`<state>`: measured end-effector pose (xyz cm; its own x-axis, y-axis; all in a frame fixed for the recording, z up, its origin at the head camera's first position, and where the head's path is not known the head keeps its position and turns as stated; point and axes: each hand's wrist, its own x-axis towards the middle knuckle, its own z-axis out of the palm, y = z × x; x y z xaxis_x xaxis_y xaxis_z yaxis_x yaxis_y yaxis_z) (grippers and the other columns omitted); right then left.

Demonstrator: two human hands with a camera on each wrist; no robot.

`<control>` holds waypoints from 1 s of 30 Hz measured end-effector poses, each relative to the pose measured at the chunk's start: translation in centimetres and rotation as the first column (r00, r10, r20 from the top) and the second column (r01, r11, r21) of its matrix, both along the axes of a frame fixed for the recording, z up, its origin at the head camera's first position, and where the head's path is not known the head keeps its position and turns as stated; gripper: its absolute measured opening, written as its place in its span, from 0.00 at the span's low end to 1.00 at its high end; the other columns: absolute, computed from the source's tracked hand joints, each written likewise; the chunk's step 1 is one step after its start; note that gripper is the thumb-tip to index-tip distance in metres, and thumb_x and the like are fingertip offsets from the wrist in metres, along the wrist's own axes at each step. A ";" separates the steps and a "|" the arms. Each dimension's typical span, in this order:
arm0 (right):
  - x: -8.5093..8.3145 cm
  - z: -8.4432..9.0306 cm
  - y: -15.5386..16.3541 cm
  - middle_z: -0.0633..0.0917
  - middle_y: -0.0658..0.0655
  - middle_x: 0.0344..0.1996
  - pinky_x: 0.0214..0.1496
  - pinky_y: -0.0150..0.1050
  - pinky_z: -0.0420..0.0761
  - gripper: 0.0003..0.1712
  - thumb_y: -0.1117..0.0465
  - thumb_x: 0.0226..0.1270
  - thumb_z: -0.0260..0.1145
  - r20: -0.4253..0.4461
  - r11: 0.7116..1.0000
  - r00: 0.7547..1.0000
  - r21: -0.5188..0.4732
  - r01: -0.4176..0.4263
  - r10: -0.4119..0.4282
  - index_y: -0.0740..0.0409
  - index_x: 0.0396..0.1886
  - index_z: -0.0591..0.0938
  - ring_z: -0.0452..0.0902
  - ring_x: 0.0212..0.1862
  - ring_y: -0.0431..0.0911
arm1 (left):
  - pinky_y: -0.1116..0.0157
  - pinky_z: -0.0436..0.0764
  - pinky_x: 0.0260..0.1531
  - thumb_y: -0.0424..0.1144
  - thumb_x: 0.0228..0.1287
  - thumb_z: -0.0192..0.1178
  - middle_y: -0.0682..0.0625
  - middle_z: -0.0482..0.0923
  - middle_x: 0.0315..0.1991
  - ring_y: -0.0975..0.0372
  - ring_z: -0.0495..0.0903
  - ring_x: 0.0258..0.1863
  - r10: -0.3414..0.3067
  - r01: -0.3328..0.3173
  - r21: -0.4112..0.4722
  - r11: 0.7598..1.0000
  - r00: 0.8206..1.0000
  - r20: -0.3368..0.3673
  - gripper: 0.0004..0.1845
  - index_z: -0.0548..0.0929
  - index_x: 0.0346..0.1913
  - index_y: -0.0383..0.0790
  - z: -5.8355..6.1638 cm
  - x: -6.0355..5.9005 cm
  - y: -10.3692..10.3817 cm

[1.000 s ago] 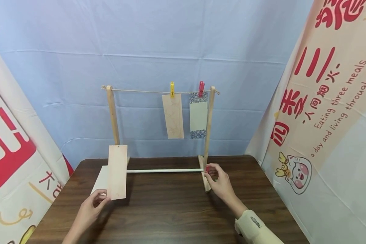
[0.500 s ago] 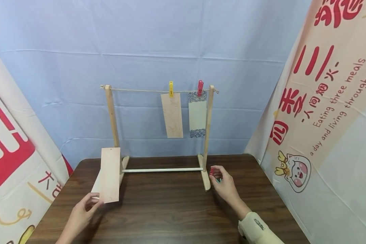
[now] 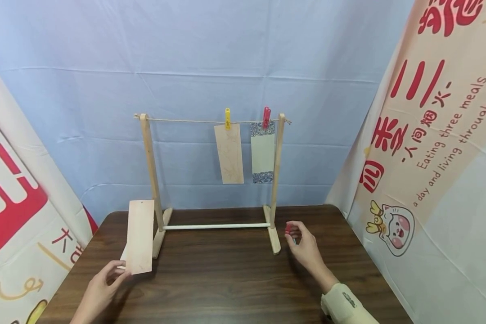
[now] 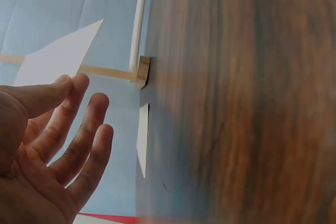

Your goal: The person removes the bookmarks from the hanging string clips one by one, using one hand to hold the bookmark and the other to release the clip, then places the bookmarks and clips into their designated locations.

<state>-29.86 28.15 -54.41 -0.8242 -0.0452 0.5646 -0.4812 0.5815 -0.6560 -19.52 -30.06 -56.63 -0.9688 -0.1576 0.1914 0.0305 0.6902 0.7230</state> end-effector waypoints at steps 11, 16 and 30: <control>-0.2 -0.4 0.9 0.88 0.60 0.42 0.45 0.45 0.88 0.24 0.79 0.66 0.73 0.041 0.999 0.998 0.032 0.038 -0.039 0.66 0.60 0.81 0.86 0.44 0.53 | 0.66 0.82 0.39 0.39 0.74 0.71 0.50 0.92 0.40 0.68 0.85 0.37 0.015 -0.015 -0.024 1.000 1.000 0.009 0.12 0.85 0.54 0.40 0.0 0.1 -1.1; -0.2 -0.3 1.4 0.88 0.62 0.43 0.47 0.56 0.87 0.24 0.79 0.68 0.72 0.069 0.997 0.996 0.050 0.056 -0.059 0.68 0.62 0.80 0.86 0.45 0.58 | 0.66 0.81 0.38 0.39 0.74 0.71 0.50 0.92 0.40 0.68 0.85 0.36 0.020 -0.020 -0.032 0.999 1.000 0.004 0.13 0.85 0.55 0.39 -0.1 -0.1 -1.5; -0.6 -0.8 2.8 0.87 0.63 0.43 0.42 0.37 0.86 0.23 0.77 0.69 0.71 0.122 0.991 0.986 0.088 0.104 -0.114 0.69 0.63 0.81 0.85 0.44 0.56 | 0.58 0.82 0.44 0.41 0.77 0.69 0.46 0.92 0.43 0.55 0.88 0.43 0.056 -0.050 -0.062 0.997 0.993 0.101 0.17 0.84 0.60 0.34 0.1 -0.2 -2.8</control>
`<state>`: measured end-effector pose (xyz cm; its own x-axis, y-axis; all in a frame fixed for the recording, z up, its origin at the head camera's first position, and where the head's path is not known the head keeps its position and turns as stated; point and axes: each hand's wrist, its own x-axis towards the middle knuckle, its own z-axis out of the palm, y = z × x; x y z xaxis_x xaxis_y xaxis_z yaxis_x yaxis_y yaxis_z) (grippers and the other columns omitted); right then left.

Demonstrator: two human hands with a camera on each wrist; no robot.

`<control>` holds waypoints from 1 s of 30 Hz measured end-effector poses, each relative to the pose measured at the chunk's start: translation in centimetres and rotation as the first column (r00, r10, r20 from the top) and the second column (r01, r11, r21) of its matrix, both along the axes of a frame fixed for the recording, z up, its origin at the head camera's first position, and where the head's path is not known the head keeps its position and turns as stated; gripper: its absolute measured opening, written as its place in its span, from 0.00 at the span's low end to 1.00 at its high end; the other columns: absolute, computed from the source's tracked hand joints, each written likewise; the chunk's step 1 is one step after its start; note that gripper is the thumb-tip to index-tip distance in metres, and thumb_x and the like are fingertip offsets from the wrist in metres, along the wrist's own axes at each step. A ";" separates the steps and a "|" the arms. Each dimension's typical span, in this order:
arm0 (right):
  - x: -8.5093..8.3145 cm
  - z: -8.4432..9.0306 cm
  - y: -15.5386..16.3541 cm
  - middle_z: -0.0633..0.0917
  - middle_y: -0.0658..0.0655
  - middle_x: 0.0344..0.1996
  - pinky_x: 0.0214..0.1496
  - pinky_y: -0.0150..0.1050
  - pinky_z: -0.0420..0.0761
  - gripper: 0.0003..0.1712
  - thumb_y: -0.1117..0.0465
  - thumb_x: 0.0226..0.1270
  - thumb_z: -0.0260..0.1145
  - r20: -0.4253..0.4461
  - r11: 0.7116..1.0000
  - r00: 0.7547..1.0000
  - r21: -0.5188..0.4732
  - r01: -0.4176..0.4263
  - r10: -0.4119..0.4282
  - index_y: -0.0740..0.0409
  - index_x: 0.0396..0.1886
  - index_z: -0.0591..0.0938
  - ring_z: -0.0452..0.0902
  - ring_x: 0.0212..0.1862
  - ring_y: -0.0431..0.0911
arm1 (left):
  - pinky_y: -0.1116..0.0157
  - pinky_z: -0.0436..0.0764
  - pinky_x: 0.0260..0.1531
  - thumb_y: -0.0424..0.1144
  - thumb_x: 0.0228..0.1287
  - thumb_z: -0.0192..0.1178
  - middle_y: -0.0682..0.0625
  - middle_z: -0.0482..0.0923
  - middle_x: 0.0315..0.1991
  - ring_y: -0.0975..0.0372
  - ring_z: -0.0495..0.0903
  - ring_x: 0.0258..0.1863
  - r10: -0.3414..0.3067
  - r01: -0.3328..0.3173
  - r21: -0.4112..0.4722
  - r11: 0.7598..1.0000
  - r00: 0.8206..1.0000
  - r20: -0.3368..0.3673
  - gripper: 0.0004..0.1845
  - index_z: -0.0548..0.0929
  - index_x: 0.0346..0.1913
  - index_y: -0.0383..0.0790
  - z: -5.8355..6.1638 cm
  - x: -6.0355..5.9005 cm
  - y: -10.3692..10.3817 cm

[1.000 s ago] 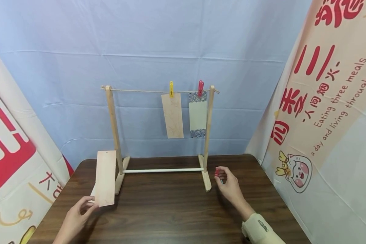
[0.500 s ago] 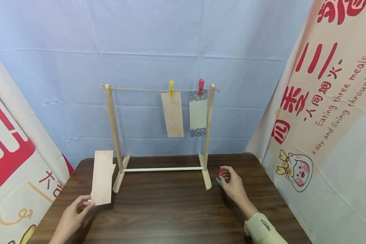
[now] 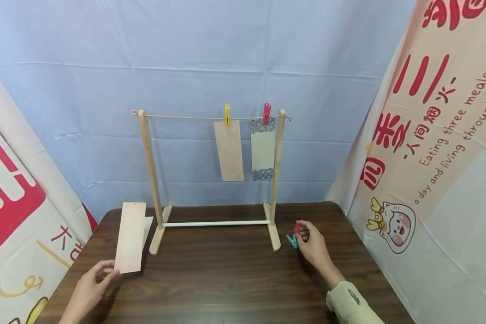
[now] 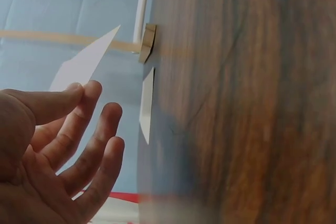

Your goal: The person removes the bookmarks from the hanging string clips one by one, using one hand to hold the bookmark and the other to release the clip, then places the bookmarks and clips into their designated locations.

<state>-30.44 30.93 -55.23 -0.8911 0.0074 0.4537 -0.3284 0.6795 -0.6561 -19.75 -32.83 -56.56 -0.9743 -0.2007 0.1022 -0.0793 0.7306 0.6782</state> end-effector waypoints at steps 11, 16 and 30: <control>-0.2 -0.4 0.8 0.87 0.65 0.41 0.38 0.34 0.84 0.24 0.75 0.69 0.73 0.032 0.999 0.999 0.013 0.032 -0.032 0.72 0.64 0.80 0.83 0.41 0.52 | 0.50 0.82 0.49 0.38 0.78 0.66 0.43 0.91 0.44 0.51 0.89 0.45 0.004 -0.004 -0.004 1.000 0.999 0.038 0.18 0.82 0.62 0.30 0.5 -0.5 -1.0; -0.3 -0.6 1.2 0.86 0.66 0.42 0.38 0.32 0.81 0.24 0.73 0.71 0.73 0.082 0.998 0.995 0.040 0.045 -0.049 0.72 0.64 0.79 0.83 0.42 0.54 | 0.49 0.82 0.49 0.38 0.79 0.66 0.42 0.91 0.45 0.52 0.89 0.44 0.001 -0.001 0.001 1.000 0.999 0.044 0.18 0.82 0.62 0.30 0.4 -0.8 -1.3; -1.0 -1.2 1.8 0.85 0.68 0.42 0.40 0.42 0.82 0.23 0.70 0.72 0.72 0.165 0.988 0.983 0.139 0.062 -0.085 0.76 0.62 0.80 0.83 0.39 0.53 | 0.64 0.81 0.43 0.38 0.79 0.65 0.46 0.92 0.43 0.62 0.88 0.41 -0.019 0.019 0.000 1.000 0.998 0.063 0.17 0.83 0.62 0.31 -0.3 -1.2 -2.3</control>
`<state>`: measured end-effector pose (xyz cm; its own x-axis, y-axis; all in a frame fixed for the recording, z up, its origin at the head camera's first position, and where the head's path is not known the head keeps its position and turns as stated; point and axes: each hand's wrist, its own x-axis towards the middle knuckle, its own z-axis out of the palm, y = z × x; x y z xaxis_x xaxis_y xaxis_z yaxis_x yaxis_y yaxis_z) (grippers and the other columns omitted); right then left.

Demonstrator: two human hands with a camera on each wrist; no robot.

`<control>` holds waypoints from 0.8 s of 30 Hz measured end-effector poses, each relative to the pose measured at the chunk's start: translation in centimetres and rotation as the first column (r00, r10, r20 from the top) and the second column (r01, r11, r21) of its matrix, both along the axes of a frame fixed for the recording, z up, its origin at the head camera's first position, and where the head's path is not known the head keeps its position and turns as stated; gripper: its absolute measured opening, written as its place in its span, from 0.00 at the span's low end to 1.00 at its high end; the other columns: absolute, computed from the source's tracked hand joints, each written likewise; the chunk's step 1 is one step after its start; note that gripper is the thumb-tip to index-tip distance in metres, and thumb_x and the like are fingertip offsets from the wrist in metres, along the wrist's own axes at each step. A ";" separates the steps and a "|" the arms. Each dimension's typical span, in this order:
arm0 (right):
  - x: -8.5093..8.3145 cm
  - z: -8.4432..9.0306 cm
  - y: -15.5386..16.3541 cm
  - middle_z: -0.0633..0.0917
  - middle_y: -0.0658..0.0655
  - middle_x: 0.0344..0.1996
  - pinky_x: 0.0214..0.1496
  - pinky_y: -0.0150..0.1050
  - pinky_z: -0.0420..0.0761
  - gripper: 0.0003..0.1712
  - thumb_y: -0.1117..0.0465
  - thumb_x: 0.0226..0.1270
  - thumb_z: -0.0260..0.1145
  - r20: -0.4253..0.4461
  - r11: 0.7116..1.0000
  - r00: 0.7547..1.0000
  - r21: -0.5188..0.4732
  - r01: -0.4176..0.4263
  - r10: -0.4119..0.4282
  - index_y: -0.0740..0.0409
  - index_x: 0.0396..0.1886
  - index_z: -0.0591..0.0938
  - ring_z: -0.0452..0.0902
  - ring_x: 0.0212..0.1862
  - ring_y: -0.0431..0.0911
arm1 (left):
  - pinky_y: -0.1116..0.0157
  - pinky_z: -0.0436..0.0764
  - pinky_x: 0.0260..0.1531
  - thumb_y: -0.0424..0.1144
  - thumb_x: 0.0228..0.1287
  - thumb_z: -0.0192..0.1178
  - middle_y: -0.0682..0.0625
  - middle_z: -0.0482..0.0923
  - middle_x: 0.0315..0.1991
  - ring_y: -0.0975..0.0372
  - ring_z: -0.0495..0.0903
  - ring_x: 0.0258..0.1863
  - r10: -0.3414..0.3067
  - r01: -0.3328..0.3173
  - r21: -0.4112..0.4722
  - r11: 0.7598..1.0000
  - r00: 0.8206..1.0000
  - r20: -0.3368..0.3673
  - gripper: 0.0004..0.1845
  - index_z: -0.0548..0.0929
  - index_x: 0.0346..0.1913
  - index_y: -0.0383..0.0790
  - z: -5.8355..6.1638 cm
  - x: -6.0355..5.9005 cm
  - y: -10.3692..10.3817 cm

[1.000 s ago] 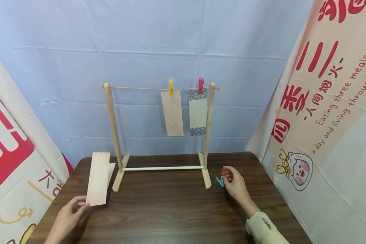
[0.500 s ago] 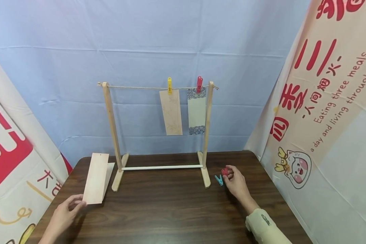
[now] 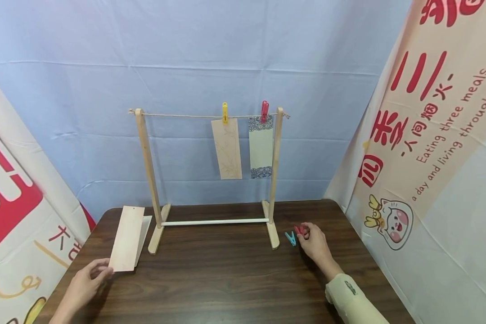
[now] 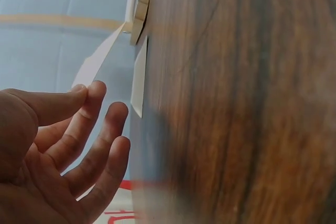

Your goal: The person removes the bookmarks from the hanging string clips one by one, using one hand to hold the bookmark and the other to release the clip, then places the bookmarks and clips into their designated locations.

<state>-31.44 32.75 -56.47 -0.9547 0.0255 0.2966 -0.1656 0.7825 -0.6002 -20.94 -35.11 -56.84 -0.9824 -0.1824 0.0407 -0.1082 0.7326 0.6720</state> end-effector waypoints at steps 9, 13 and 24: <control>-0.3 0.0 0.0 0.85 0.69 0.43 0.40 0.44 0.81 0.22 0.69 0.73 0.71 0.072 1.000 0.997 0.020 0.009 -0.011 0.77 0.61 0.80 0.81 0.38 0.52 | 0.67 0.78 0.33 0.38 0.80 0.65 0.46 0.91 0.42 0.60 0.87 0.40 -0.005 0.005 0.032 0.999 1.000 0.016 0.19 0.81 0.64 0.29 -0.1 -0.4 -0.1; -0.4 0.1 0.1 0.84 0.70 0.43 0.42 0.47 0.82 0.23 0.69 0.73 0.71 0.104 1.000 0.994 0.022 0.015 -0.017 0.77 0.62 0.79 0.82 0.39 0.53 | 0.67 0.78 0.30 0.38 0.80 0.65 0.46 0.91 0.42 0.61 0.87 0.39 -0.005 0.004 0.046 0.999 1.000 0.025 0.19 0.81 0.65 0.29 -0.2 -0.5 -0.1; -0.8 0.0 0.1 0.83 0.69 0.41 0.40 0.47 0.81 0.22 0.67 0.74 0.70 0.144 0.999 0.989 0.036 0.032 -0.037 0.78 0.61 0.80 0.82 0.38 0.53 | 0.67 0.79 0.26 0.38 0.80 0.64 0.46 0.91 0.42 0.62 0.85 0.36 -0.013 0.010 0.073 0.997 0.999 0.039 0.20 0.81 0.65 0.28 -0.1 -0.5 -0.1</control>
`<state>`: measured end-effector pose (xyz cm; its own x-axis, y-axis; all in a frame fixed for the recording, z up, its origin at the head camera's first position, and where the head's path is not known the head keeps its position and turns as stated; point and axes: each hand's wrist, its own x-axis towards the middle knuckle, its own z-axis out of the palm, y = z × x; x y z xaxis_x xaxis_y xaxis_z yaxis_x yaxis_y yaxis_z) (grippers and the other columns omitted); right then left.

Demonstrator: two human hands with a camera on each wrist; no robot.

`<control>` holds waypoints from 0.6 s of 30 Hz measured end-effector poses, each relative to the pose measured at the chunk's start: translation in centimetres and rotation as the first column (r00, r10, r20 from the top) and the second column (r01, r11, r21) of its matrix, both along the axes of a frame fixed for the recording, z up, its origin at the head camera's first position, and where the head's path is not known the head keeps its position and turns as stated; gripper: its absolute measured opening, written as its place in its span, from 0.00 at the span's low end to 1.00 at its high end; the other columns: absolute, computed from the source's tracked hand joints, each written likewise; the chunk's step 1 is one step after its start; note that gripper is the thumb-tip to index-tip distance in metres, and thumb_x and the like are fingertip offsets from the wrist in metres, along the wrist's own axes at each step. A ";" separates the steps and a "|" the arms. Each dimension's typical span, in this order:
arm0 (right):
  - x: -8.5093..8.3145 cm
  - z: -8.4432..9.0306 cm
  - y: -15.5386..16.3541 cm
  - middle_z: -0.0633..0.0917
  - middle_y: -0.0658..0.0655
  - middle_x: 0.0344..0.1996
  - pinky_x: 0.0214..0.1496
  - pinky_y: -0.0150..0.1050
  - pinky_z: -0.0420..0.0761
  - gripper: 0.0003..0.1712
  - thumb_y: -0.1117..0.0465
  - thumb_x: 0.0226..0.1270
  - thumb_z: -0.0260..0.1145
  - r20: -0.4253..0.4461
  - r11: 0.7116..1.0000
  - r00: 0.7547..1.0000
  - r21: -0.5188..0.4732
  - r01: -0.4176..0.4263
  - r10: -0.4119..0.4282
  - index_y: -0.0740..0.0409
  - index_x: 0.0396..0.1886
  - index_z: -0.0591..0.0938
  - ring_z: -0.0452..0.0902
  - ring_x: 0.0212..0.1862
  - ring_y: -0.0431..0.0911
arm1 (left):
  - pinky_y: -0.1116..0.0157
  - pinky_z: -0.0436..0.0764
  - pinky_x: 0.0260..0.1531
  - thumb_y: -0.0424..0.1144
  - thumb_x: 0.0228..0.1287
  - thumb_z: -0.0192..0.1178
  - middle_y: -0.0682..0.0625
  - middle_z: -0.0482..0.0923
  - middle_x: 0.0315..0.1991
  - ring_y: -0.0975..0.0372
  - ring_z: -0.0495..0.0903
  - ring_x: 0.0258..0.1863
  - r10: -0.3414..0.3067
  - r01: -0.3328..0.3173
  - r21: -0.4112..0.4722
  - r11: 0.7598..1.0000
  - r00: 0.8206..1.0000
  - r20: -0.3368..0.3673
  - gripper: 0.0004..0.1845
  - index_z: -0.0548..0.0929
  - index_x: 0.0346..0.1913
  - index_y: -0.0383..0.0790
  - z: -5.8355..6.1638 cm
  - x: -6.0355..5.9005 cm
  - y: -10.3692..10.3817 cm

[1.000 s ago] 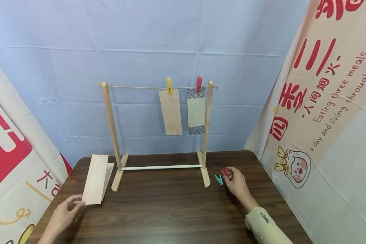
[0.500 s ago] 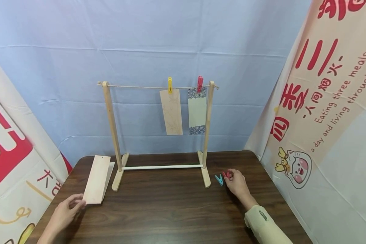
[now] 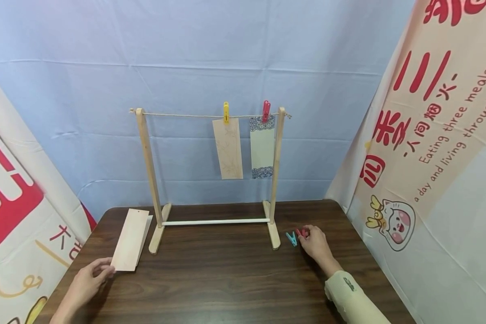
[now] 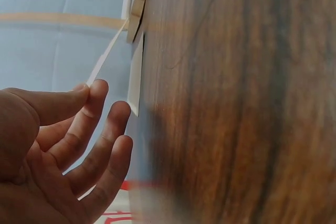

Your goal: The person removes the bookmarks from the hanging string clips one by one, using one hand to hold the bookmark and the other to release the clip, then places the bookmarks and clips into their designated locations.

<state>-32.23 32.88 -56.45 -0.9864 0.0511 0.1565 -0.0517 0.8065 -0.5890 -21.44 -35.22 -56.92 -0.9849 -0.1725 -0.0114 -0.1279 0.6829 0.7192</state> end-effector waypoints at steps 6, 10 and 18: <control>-0.1 0.0 0.0 0.83 0.69 0.41 0.38 0.46 0.82 0.23 0.67 0.73 0.70 0.013 1.000 1.000 0.004 -0.001 0.001 0.78 0.61 0.80 0.82 0.37 0.53 | 0.67 0.78 0.26 0.38 0.80 0.64 0.47 0.91 0.41 0.62 0.84 0.35 -0.003 0.003 -0.010 1.000 1.000 0.013 0.21 0.80 0.66 0.27 0.0 -0.1 -0.2; -0.1 0.0 0.1 0.83 0.70 0.41 0.39 0.46 0.82 0.23 0.67 0.73 0.70 0.014 1.000 1.000 0.009 -0.004 0.003 0.78 0.61 0.79 0.82 0.37 0.53 | 0.67 0.77 0.27 0.38 0.81 0.63 0.47 0.90 0.40 0.62 0.84 0.36 -0.005 0.006 -0.021 1.000 1.000 0.017 0.21 0.80 0.66 0.26 -0.1 -0.2 -0.4; -0.4 0.0 0.1 0.84 0.69 0.40 0.39 0.47 0.82 0.22 0.67 0.73 0.70 0.009 1.000 1.000 0.019 -0.006 0.006 0.78 0.60 0.80 0.82 0.37 0.53 | 0.67 0.73 0.33 0.39 0.81 0.63 0.49 0.91 0.40 0.60 0.86 0.39 -0.017 0.018 -0.054 0.998 1.000 0.017 0.21 0.81 0.65 0.26 -0.3 -0.4 -0.7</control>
